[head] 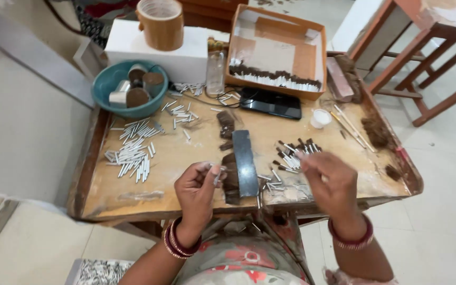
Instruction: The person assembles small brushes by inserting brown bristles into silver metal ferrules.
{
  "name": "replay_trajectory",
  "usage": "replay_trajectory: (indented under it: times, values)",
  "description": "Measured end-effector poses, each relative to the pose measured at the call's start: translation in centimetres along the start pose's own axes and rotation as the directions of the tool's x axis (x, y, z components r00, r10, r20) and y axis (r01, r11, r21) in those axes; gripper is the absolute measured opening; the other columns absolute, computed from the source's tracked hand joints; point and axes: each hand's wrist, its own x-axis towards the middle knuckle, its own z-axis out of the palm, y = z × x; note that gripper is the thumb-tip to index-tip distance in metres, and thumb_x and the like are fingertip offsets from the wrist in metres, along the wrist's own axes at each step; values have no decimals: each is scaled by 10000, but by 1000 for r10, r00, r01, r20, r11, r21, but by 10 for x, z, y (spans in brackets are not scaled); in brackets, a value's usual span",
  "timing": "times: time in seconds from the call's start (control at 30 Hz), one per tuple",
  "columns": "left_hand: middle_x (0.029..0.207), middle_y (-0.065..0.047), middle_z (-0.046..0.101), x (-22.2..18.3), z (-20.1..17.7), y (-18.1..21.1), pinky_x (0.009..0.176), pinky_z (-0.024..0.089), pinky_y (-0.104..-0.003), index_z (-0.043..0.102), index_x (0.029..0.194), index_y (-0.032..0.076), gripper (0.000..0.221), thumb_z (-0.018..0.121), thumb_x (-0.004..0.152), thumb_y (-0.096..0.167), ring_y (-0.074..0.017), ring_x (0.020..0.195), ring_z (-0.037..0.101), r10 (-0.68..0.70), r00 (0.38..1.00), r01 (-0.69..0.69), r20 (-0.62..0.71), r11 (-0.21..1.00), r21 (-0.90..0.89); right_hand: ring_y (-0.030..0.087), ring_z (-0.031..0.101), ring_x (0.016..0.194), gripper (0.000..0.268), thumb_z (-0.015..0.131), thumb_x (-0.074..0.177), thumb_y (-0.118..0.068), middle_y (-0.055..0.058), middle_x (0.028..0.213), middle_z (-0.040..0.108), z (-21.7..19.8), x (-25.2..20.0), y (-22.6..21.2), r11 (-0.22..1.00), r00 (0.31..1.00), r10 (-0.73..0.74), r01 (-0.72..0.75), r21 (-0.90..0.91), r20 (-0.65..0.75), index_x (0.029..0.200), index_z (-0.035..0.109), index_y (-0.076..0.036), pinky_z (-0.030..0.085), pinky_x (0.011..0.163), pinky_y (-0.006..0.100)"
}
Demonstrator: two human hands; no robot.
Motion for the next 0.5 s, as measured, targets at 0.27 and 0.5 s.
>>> replay_trajectory:
  times: [0.27, 0.5]
  values:
    - [920, -74, 770, -24, 9, 12, 665, 565, -234, 700, 1035, -7, 154, 712, 998, 142, -104, 792, 719, -170, 979, 184, 115, 975, -121, 185, 712, 812, 226, 725, 919, 51, 136, 980, 718, 56, -71, -60, 1000, 999, 22, -22, 10, -23, 1138, 722, -10, 566, 726, 266]
    - [941, -71, 771, -24, 11, 9, 690, 565, -228, 696, 1041, 0, 157, 704, 1011, 153, -92, 809, 715, -177, 972, 196, 157, 973, -118, 220, 712, 815, 240, 741, 914, 69, 139, 978, 711, 67, -53, -62, 996, 999, 3, -7, -84, -38, 1144, 731, 2, 556, 721, 287]
